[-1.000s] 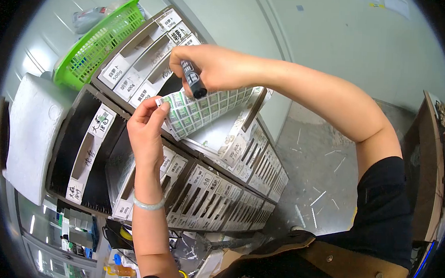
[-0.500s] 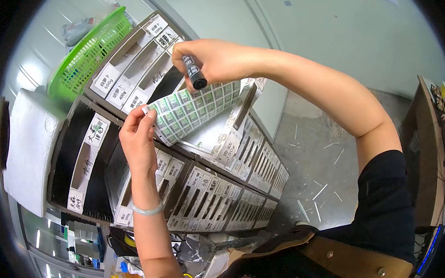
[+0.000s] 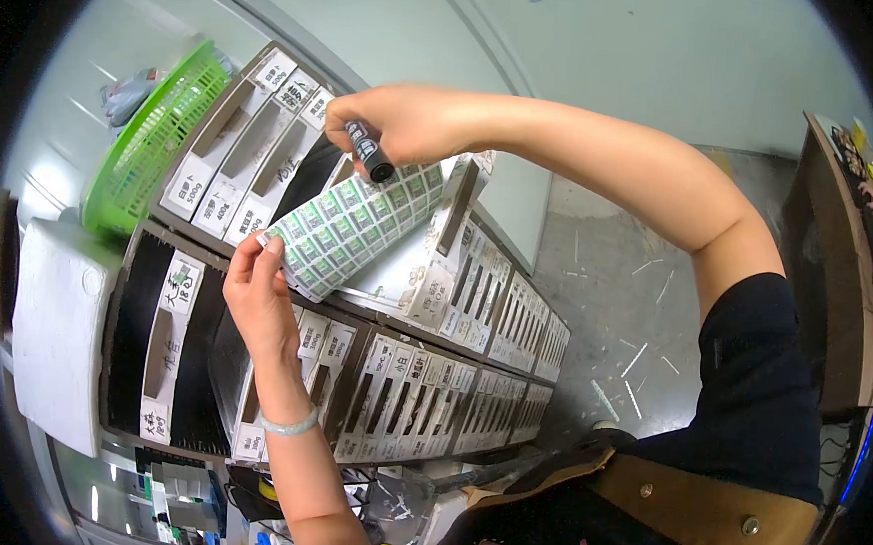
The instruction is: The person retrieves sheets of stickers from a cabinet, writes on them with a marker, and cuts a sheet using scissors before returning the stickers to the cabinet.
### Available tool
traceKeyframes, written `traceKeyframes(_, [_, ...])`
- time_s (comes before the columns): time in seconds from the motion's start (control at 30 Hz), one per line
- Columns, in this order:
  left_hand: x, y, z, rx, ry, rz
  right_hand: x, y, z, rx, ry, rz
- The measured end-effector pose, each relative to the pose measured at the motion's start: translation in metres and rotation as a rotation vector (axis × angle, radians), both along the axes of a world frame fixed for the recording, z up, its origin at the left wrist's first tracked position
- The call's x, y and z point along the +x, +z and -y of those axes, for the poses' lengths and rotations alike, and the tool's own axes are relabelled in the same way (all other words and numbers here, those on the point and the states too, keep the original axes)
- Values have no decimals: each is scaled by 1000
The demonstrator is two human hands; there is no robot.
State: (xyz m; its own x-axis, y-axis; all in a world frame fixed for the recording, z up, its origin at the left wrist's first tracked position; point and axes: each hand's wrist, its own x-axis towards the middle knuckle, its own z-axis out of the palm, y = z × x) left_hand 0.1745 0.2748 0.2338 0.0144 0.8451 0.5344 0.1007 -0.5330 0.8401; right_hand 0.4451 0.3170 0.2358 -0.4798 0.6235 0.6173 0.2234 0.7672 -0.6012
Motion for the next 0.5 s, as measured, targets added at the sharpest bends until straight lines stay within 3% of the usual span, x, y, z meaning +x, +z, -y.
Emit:
traceKeyframes(0.07, [-2, -1, -2, -13, 13, 3, 0, -3, -1, 34, 15, -28])
traceKeyframes(0.2, [-5, -3, -5, -11, -3, 45, 6, 3, 8, -129, 27, -102])
traceKeyframes(0.5, [-6, -4, -6, -12, 24, 58, 14, -4, 0, -56, -34, -99])
